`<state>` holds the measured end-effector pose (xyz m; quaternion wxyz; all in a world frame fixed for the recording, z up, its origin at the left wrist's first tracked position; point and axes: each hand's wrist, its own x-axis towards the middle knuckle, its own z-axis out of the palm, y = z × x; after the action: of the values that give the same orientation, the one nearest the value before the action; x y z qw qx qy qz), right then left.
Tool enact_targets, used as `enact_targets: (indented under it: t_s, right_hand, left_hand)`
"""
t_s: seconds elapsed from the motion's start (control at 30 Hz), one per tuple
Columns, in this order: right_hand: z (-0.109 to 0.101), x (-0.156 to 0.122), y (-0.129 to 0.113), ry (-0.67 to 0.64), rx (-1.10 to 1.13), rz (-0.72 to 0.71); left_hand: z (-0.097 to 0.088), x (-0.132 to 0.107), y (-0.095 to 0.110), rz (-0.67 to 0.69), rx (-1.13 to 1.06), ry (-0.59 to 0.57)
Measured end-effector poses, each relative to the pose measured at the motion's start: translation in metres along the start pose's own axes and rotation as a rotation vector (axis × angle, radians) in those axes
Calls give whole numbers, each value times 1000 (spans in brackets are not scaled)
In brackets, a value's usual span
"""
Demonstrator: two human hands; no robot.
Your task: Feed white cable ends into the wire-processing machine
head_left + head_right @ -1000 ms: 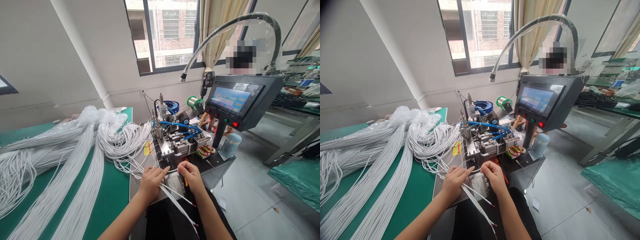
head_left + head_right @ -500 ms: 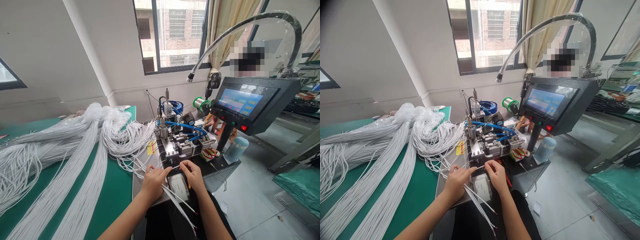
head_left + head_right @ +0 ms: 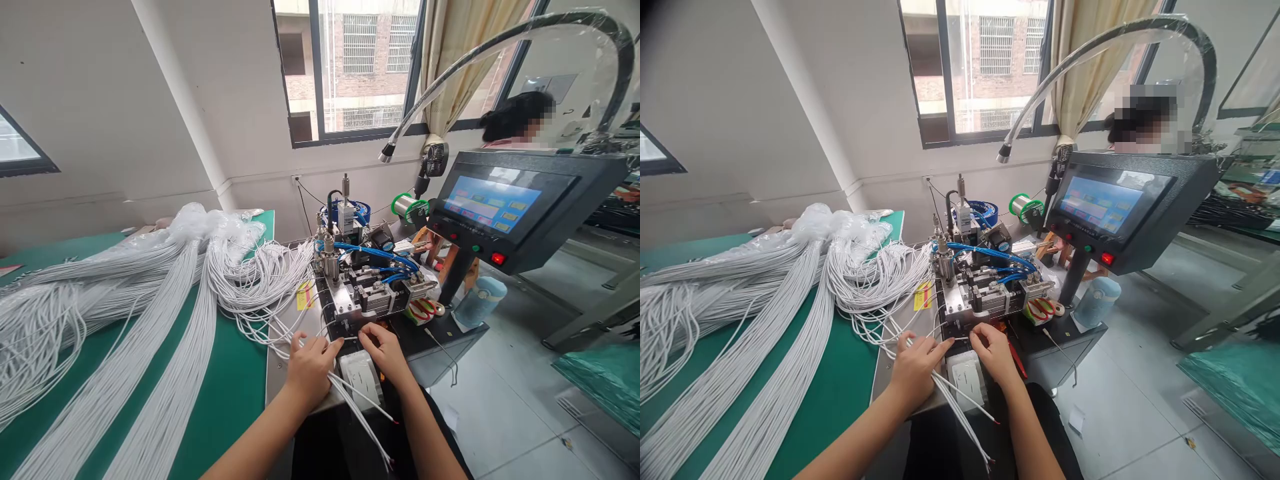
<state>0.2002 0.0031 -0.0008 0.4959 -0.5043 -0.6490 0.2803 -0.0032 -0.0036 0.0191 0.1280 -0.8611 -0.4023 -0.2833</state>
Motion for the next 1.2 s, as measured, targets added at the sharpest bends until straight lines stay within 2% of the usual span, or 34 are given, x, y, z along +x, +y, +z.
enact_targets:
  t_s: [0.13, 0.3, 0.47, 0.57, 0.67, 0.73, 0.83, 0.9, 1.0, 1.1, 1.2]
  right_hand:
    - [2, 2, 4, -31, 69, 44]
    - [5, 6, 16, -97, 242, 191]
    - [14, 5, 20, -57, 504, 394]
    - [17, 3, 19, -37, 576, 427]
    - [15, -2, 19, -32, 522, 378]
    - [10, -9, 19, -22, 393, 321]
    - [-3, -26, 13, 28, 152, 261]
    - [-16, -37, 2, 29, 69, 268]
    - [-36, -51, -23, -61, 45, 264]
    - [-50, -64, -47, -270, 26, 225]
    - [-51, -77, -62, -487, 4, 229]
  left_hand:
    - [1, 0, 0, -14, -20, 13]
    - [4, -1, 0, -23, -39, 17]
    - [3, 1, 2, -48, -39, 34]
    - [2, 1, 3, -89, -50, 35]
    - [2, 1, 4, -107, -42, 35]
    - [1, 1, 4, -107, -33, 44]
    - [0, 3, 5, -126, -17, 65]
    - [-2, 5, 5, -140, 2, 81]
    - [-3, 5, 4, -101, 2, 106]
    - [-3, 3, 5, -32, -43, 166]
    - [-4, 0, 6, -5, -109, 248]
